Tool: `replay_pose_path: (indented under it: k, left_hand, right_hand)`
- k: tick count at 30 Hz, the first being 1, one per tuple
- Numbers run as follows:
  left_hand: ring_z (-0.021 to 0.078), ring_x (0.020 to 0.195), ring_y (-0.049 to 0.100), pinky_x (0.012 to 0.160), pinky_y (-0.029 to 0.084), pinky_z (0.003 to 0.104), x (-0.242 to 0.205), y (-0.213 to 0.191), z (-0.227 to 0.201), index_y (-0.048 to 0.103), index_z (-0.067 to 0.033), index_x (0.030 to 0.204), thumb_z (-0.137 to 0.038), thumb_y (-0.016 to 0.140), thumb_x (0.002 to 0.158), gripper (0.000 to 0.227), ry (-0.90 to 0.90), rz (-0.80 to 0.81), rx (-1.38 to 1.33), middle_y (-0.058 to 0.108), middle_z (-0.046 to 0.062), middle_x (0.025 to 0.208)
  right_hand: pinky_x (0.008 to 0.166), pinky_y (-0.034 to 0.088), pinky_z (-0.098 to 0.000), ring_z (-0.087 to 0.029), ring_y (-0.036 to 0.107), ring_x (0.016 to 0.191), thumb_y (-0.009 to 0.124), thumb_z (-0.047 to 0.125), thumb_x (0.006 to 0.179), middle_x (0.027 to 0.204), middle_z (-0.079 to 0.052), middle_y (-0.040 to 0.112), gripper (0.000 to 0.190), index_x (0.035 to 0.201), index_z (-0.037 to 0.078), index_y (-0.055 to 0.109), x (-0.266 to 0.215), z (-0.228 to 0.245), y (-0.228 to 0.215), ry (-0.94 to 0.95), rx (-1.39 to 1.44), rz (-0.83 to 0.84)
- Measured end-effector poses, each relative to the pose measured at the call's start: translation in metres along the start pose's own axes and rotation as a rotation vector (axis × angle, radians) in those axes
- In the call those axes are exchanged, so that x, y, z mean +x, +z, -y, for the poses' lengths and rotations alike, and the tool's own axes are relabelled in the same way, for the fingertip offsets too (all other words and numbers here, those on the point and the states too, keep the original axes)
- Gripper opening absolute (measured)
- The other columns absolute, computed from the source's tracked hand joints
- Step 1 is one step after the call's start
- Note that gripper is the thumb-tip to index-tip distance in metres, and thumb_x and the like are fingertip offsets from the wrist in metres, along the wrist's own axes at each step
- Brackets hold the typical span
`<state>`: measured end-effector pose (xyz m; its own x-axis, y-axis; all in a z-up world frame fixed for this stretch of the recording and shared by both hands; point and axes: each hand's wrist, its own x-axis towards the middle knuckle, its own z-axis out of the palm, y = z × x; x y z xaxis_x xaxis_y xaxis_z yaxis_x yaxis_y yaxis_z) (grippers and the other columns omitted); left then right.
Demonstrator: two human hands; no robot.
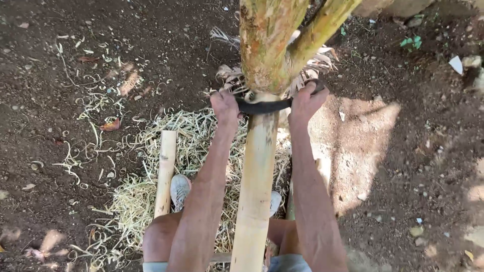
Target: The person is using a sickle-like tool to scrape the outer surface of a bamboo pole.
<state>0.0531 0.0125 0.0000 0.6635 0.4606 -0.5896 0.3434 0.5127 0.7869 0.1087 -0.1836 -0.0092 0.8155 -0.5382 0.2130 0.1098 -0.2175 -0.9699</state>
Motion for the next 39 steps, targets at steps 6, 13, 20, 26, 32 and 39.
replay_pose_path:
  k: [6,13,20,26,32,39]
  left_hand:
    - [0.0126,0.047,0.051,0.031,0.042,0.030,-0.067,-0.061,0.039,0.046,-0.0037,0.091,-0.024,0.037,0.106,0.026,-0.009,0.003,-0.062,0.051,0.005,0.072]
    - [0.0132,0.047,0.045,0.033,0.038,0.032,-0.057,-0.073,0.103,0.049,-0.0017,0.089,-0.022,0.041,0.107,0.029,0.075,-0.046,-0.070,0.046,0.006,0.070]
    - [0.0105,0.051,0.047,0.037,0.045,0.031,-0.029,-0.043,0.076,0.047,-0.0033,0.090,-0.019,0.041,0.108,0.025,0.093,-0.031,-0.142,0.047,0.002,0.075]
    - [0.0128,0.042,0.044,0.027,0.036,0.030,-0.037,-0.035,0.049,0.042,-0.0043,0.091,-0.025,0.039,0.107,0.026,-0.001,0.011,-0.140,0.048,0.005,0.069]
    - [0.0109,0.044,0.045,0.028,0.038,0.028,-0.017,-0.019,0.035,0.041,-0.0049,0.097,-0.029,0.038,0.108,0.026,0.009,-0.004,-0.099,0.049,0.004,0.071]
    - [0.0119,0.047,0.052,0.030,0.045,0.028,0.022,0.004,0.035,0.041,-0.0034,0.100,-0.028,0.039,0.106,0.025,0.049,-0.010,-0.100,0.051,0.006,0.075]
  right_hand:
    - [0.047,0.043,-0.0287,-0.012,0.048,0.059,0.046,0.013,0.098,0.086,-0.007,0.052,0.026,0.119,-0.003,0.046,-0.082,0.049,-0.052,0.172,0.015,0.061]
    - [0.049,0.040,-0.0275,-0.010,0.045,0.060,0.047,0.012,0.104,0.084,-0.007,0.052,0.025,0.123,-0.004,0.046,-0.112,0.058,-0.076,0.106,0.107,0.063]
    - [0.052,0.046,-0.0286,-0.010,0.051,0.064,0.048,0.013,0.105,0.088,-0.006,0.054,0.025,0.123,-0.004,0.047,-0.062,0.025,-0.048,0.064,0.087,0.036]
    - [0.055,0.047,-0.0322,-0.014,0.051,0.064,0.047,0.013,0.104,0.091,-0.008,0.051,0.020,0.115,-0.003,0.048,-0.054,0.030,-0.038,0.035,0.041,0.023]
    - [0.059,0.050,-0.0330,-0.015,0.054,0.070,0.048,0.011,0.102,0.095,-0.010,0.052,0.018,0.115,-0.002,0.047,-0.027,0.035,-0.011,-0.004,0.012,0.000]
    - [0.082,0.047,-0.0387,-0.022,0.055,0.087,0.051,0.011,0.103,0.099,-0.011,0.051,0.017,0.113,-0.003,0.052,0.002,0.012,0.006,-0.077,-0.223,-0.086]
